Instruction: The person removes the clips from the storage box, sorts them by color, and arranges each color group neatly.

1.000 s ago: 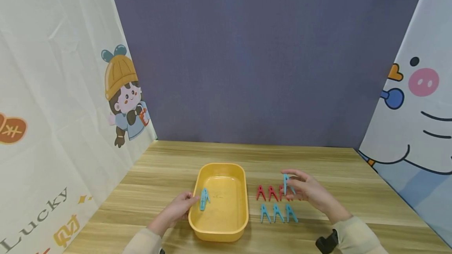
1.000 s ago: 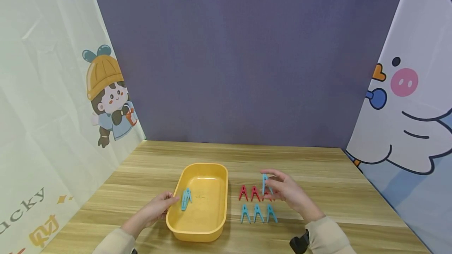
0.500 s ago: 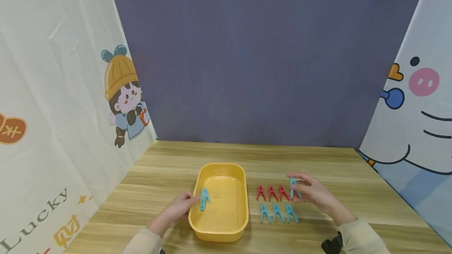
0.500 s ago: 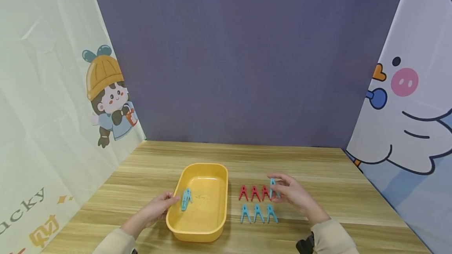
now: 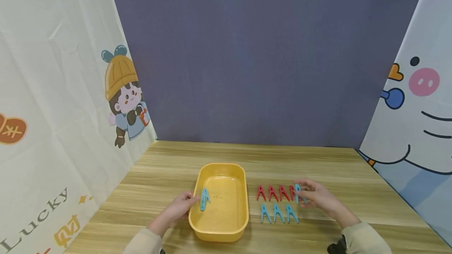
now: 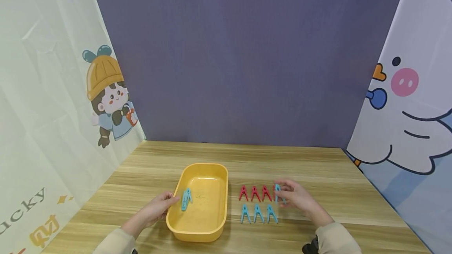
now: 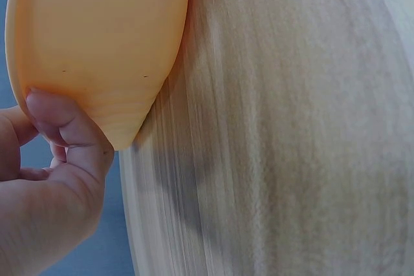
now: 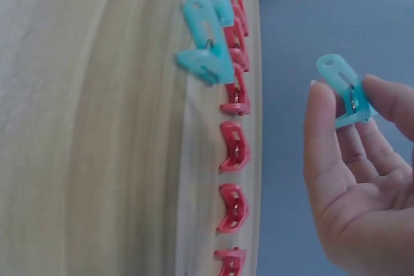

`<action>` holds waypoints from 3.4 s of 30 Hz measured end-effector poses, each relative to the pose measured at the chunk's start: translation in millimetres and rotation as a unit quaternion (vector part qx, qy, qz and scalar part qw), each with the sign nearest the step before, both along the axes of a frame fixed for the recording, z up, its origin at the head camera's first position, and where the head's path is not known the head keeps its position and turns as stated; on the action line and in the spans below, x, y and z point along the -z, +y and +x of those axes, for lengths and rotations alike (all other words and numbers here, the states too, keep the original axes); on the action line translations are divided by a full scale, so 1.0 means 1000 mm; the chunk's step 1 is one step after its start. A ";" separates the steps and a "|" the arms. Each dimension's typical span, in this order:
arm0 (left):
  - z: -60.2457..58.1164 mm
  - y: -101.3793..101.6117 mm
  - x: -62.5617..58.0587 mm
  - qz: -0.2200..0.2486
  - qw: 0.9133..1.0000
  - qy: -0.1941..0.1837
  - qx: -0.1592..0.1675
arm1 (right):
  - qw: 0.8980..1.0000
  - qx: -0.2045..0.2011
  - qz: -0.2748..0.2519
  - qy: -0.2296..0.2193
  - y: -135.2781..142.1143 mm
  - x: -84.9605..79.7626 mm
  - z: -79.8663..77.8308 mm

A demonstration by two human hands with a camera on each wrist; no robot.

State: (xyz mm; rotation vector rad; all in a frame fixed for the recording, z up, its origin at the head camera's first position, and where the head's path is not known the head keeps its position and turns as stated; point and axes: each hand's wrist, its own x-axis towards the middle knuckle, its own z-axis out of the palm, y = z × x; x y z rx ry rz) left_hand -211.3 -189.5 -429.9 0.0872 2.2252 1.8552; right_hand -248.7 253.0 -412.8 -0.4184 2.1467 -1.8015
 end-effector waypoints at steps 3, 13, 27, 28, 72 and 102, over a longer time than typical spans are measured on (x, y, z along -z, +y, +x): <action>0.000 0.000 0.000 0.000 1.000 0.000 -0.002 | 1.000 -0.007 -0.008 -0.004 0.002 0.006 -0.001; 0.001 0.000 -0.001 0.003 1.000 -0.007 -0.005 | 0.999 -0.001 0.024 -0.022 0.005 0.014 0.002; 0.001 0.001 0.000 -0.001 1.000 -0.006 -0.013 | 0.985 0.022 0.151 0.081 0.010 0.030 0.001; 0.001 0.001 0.000 -0.001 1.000 -0.006 -0.013 | 0.986 0.024 0.150 0.076 0.010 0.031 0.002; 0.002 0.000 -0.001 0.011 1.000 -0.001 -0.006 | 0.982 0.031 0.184 0.036 0.006 0.016 -0.001; 0.002 0.000 0.002 0.007 1.000 0.000 -0.015 | 0.973 0.024 0.181 0.142 -0.090 -0.078 -0.013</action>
